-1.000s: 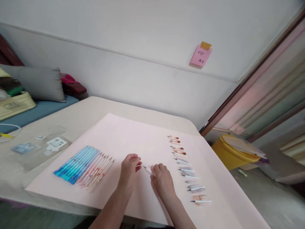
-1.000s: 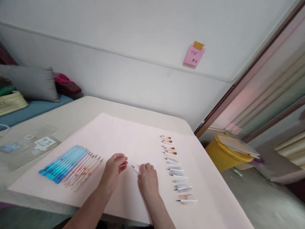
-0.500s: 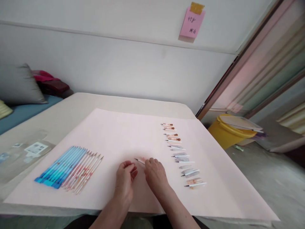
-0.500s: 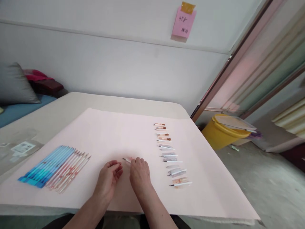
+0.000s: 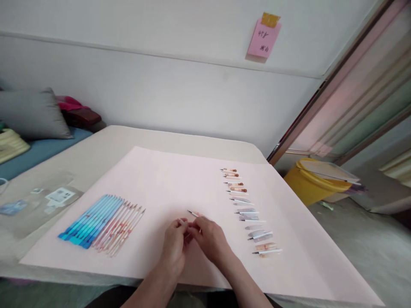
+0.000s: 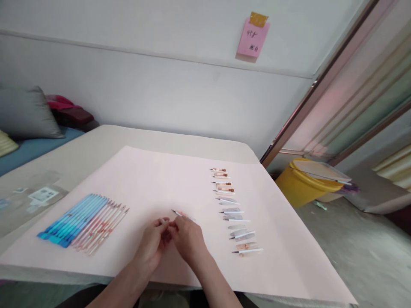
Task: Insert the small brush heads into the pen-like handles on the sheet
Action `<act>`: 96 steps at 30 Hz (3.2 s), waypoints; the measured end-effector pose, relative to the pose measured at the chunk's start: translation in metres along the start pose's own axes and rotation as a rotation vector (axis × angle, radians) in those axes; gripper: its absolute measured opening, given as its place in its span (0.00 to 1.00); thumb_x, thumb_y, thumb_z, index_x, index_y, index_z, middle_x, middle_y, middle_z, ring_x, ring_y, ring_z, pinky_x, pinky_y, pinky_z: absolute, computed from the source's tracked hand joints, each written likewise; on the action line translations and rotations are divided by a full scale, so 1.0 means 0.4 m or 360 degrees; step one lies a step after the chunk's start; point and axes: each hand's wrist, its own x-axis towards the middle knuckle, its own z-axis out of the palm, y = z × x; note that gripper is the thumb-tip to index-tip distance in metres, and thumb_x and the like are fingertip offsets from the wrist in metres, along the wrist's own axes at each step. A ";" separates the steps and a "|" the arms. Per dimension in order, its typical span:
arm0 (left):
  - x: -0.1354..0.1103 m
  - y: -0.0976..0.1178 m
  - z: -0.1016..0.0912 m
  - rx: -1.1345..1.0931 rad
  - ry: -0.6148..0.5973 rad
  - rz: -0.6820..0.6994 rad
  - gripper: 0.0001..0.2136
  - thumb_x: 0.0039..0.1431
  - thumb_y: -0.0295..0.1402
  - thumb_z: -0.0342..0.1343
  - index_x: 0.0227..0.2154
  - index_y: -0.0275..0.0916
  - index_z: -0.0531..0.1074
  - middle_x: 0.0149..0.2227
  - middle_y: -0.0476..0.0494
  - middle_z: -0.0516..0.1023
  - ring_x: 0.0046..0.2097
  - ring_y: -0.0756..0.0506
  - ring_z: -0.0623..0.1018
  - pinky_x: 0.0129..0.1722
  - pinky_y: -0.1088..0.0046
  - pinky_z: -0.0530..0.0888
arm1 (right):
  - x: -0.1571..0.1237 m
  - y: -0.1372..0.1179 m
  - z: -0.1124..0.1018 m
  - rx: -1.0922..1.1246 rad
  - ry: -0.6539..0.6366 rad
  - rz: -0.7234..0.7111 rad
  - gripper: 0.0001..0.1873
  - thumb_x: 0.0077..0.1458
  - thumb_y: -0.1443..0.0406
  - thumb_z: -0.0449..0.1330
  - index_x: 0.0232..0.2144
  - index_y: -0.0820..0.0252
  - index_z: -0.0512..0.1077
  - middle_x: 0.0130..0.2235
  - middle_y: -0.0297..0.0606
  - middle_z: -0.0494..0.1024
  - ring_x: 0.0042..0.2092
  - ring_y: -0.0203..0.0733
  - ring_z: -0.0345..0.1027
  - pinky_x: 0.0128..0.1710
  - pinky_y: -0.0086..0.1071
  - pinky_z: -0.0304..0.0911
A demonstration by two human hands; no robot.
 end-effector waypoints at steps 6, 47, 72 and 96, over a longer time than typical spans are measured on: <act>0.033 0.056 -0.015 -0.0174 0.0022 0.0094 0.04 0.51 0.23 0.57 0.25 0.33 0.67 0.26 0.43 0.72 0.29 0.50 0.75 0.28 0.77 0.74 | 0.012 0.070 -0.030 -0.0332 0.0061 0.0245 0.10 0.59 0.66 0.48 0.31 0.58 0.69 0.34 0.36 0.74 0.36 0.38 0.68 0.30 0.29 0.52; 0.064 0.118 -0.021 -0.0065 0.0036 0.0397 0.06 0.47 0.28 0.62 0.27 0.35 0.70 0.30 0.43 0.75 0.34 0.49 0.77 0.31 0.77 0.74 | -0.023 0.017 0.005 0.0204 0.0154 -0.0240 0.12 0.57 0.73 0.47 0.34 0.58 0.68 0.34 0.37 0.72 0.37 0.37 0.67 0.34 0.27 0.58; -0.007 0.050 0.010 -0.0063 -0.0202 0.0153 0.07 0.49 0.30 0.60 0.27 0.36 0.67 0.27 0.44 0.75 0.30 0.49 0.76 0.31 0.72 0.75 | -0.031 -0.005 -0.003 0.0708 0.0339 -0.0012 0.06 0.55 0.67 0.53 0.30 0.58 0.70 0.30 0.35 0.76 0.32 0.37 0.69 0.32 0.27 0.62; 0.059 0.132 -0.037 -0.0336 0.0044 0.0321 0.05 0.53 0.22 0.56 0.26 0.35 0.65 0.28 0.44 0.73 0.31 0.49 0.77 0.30 0.75 0.76 | 0.007 0.076 -0.004 -0.0208 0.0104 -0.0070 0.07 0.59 0.67 0.49 0.38 0.54 0.66 0.38 0.33 0.73 0.37 0.36 0.68 0.30 0.27 0.53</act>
